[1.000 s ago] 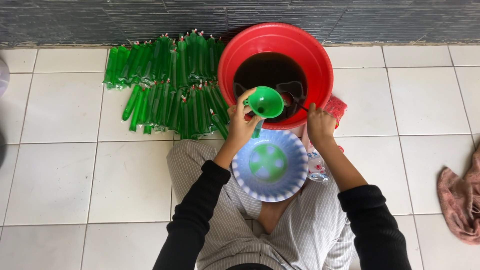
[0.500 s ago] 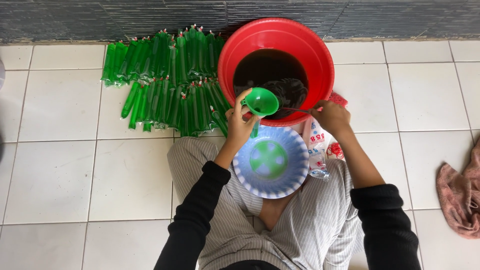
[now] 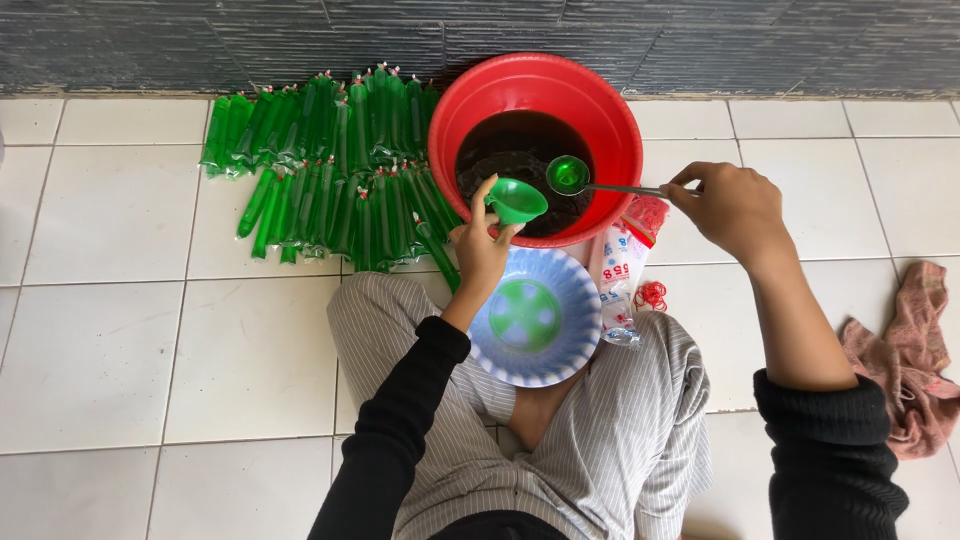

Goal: The person fills small plastic sleeves with a dark liquid using a ladle and funnel, then seals each sleeve by hand with a rubber band.

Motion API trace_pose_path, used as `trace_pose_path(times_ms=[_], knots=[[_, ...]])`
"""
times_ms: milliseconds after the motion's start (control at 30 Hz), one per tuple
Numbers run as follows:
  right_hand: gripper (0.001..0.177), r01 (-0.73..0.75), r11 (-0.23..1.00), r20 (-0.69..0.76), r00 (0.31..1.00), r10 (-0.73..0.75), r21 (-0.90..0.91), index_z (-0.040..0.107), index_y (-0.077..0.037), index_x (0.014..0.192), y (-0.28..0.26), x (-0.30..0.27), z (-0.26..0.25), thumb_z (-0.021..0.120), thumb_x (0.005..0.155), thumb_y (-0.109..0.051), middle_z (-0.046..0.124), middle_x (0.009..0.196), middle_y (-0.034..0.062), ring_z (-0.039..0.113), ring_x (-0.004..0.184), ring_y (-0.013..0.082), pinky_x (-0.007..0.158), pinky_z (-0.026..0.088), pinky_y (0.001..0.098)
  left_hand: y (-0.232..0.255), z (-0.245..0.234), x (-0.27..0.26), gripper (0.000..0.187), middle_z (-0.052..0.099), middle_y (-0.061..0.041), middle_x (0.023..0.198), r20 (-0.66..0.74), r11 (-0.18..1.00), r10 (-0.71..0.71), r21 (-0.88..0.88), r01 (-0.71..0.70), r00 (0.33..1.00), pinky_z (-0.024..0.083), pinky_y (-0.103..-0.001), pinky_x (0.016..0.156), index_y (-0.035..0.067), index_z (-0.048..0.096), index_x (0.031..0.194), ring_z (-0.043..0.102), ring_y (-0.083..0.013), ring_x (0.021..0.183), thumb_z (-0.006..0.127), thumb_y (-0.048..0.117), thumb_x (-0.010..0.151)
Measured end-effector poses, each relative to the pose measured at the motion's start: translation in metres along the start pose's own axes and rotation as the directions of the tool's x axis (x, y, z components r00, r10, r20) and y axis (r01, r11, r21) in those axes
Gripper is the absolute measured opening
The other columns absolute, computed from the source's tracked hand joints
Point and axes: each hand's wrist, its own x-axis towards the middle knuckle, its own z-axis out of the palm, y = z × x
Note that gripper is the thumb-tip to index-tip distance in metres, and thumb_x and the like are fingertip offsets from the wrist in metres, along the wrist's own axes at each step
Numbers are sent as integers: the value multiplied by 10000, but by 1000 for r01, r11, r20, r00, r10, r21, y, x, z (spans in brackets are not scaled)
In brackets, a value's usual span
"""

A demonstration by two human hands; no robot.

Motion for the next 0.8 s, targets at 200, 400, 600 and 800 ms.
trace_pose_path(times_ms=[200, 400, 600, 800], knots=[[353, 17, 998, 38, 999, -15, -54, 756, -212, 1227, -23, -28, -15, 583, 1033, -450, 802, 1020, 130, 730, 1032, 384, 872, 561, 521, 2, 7, -2, 773, 767, -87, 910, 28, 994, 98, -54, -96, 995, 327, -445, 965, 301, 372, 1523, 736, -291, 848, 765, 105, 887], [329, 114, 978, -81, 988, -129, -176, 723, -245, 1195, -27, -57, 1, 590, 1032, -498, 802, 876, 53, 762, 928, 302, 849, 590, 445, 2, 6, 6, 745, 785, -47, 932, 16, 959, 236, -164, -230, 972, 445, -348, 957, 323, 410, 1519, 757, -203, 865, 797, 220, 891], [199, 225, 923, -365, 869, -335, -311, 675, -263, 1144, -19, -90, 17, 653, 1028, -423, 718, 745, -46, 739, 772, 159, 665, 598, 345, 22, -7, 9, 743, 787, -91, 958, 9, 901, 302, -330, -282, 953, 467, -386, 1038, 272, 452, 1503, 747, -196, 982, 824, 204, 864], [160, 214, 868, -481, 760, -436, -448, 621, -320, 1140, -19, -108, 25, 654, 1024, -425, 661, 761, -146, 697, 768, 52, 638, 581, 260, 17, -8, 17, 774, 787, -91, 1021, 29, 873, 320, -398, -283, 947, 451, -408, 1074, 255, 462, 1494, 729, -178, 1055, 857, 214, 830]])
